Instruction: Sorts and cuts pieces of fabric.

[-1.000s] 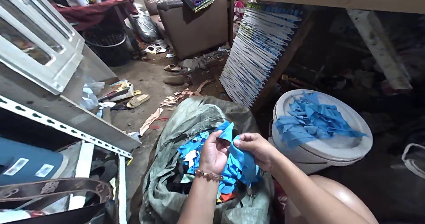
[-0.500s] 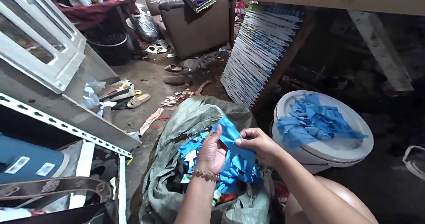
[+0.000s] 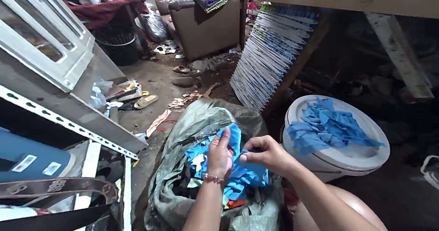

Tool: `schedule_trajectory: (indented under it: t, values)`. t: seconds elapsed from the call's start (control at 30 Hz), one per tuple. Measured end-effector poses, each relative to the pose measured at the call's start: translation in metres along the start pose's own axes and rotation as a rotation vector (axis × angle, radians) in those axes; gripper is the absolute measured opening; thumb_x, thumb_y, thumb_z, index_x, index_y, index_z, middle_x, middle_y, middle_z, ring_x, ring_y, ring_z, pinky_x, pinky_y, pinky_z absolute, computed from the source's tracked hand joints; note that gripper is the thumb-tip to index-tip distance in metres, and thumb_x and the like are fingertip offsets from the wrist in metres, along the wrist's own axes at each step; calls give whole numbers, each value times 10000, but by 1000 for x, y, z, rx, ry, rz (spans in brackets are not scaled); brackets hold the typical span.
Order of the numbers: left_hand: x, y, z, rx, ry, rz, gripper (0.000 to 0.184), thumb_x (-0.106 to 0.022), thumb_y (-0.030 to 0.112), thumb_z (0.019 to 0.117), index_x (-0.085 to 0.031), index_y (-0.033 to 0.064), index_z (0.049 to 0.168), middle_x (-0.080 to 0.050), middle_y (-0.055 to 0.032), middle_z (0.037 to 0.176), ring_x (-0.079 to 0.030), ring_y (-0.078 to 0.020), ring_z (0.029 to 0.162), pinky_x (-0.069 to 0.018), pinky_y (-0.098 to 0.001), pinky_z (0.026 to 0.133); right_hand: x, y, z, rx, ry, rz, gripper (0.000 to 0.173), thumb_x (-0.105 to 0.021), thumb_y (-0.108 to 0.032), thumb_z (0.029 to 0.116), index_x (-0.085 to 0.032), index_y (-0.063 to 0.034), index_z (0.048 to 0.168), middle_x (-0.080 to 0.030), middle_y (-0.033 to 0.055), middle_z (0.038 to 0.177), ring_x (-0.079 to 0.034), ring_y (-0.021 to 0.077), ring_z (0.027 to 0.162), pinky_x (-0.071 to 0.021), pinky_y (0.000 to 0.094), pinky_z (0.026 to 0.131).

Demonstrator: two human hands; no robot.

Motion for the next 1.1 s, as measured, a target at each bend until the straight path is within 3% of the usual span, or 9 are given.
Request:
schedule_trajectory:
  t: [0.13,0.3,0.63,0.7,0.77,0.83,0.87,1.0,1.1]
  values:
    - [-18,-9,-16,-159,-206,-57,141,-524,-5,983,-646,-56,1032,-712,-76,846,-697,-115,789,-604,-298,754,-7,-11,10,153,97,265,56,-688,-73,927,-739,-49,926,-708,-62,837,-653,0,786,-560,217,761]
    - [-26,-1,-27,-142,-125,-59,243,-443,-91,998,-662,-39,1089,-742,-69,909,-726,-132,794,-627,-300,714,8,-1,13,110,383,284,46,-712,-61,916,-741,-29,930,-716,26,837,-680,77,759,-591,257,732]
    - [-31,3,-32,-86,-266,-5,381,-305,111,1067,-613,-39,1235,-734,-86,1009,-727,-166,904,-623,-355,805,20,2,9,132,511,254,59,-715,-15,897,-762,-36,927,-728,36,852,-679,78,763,-587,247,721]
    - [-29,1,-32,-171,-345,43,370,-463,206,1035,-597,-59,1255,-732,-71,1046,-719,-148,946,-609,-340,855,20,3,8,150,540,256,70,-728,-17,888,-752,-35,952,-724,33,850,-680,83,754,-593,249,712]
    - [-29,2,-33,-286,-389,132,572,-768,332,896,-593,-64,1269,-743,-15,1038,-717,-89,949,-603,-281,872,18,4,7,113,558,251,199,-741,-51,889,-714,-34,1085,-711,32,847,-679,91,737,-596,258,698]
    - [-31,5,-35,-375,-343,225,469,-799,155,860,-619,-86,1219,-754,-20,982,-722,-56,903,-604,-230,845,17,6,8,37,543,221,370,-736,-103,906,-656,-37,1261,-698,42,908,-676,100,777,-591,267,728]
    - [-30,7,-33,-435,-319,281,352,-749,77,893,-646,-89,1187,-757,-30,975,-721,-49,897,-601,-220,848,17,6,8,16,539,201,370,-739,-123,907,-671,-37,1260,-692,45,953,-666,99,811,-580,266,749]
    - [-25,39,-31,-572,-301,460,165,-616,67,985,-738,41,1092,-749,25,961,-694,-18,879,-584,-217,824,10,-19,10,163,579,101,53,-770,-132,867,-742,-93,889,-651,1,982,-617,69,908,-539,227,774]
    - [-32,113,-43,-485,-279,403,218,-563,22,1005,-742,136,1055,-751,72,932,-699,-23,798,-601,-219,713,0,-78,23,388,527,54,61,-721,-108,915,-683,-60,916,-674,-12,896,-632,27,817,-535,217,746]
Point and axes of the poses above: each hand's wrist, its own z-axis towards the middle knuckle, its own x-axis out of the back of the hand, y = z × x, the point moved 5 cm from there along z, towards the middle knuckle
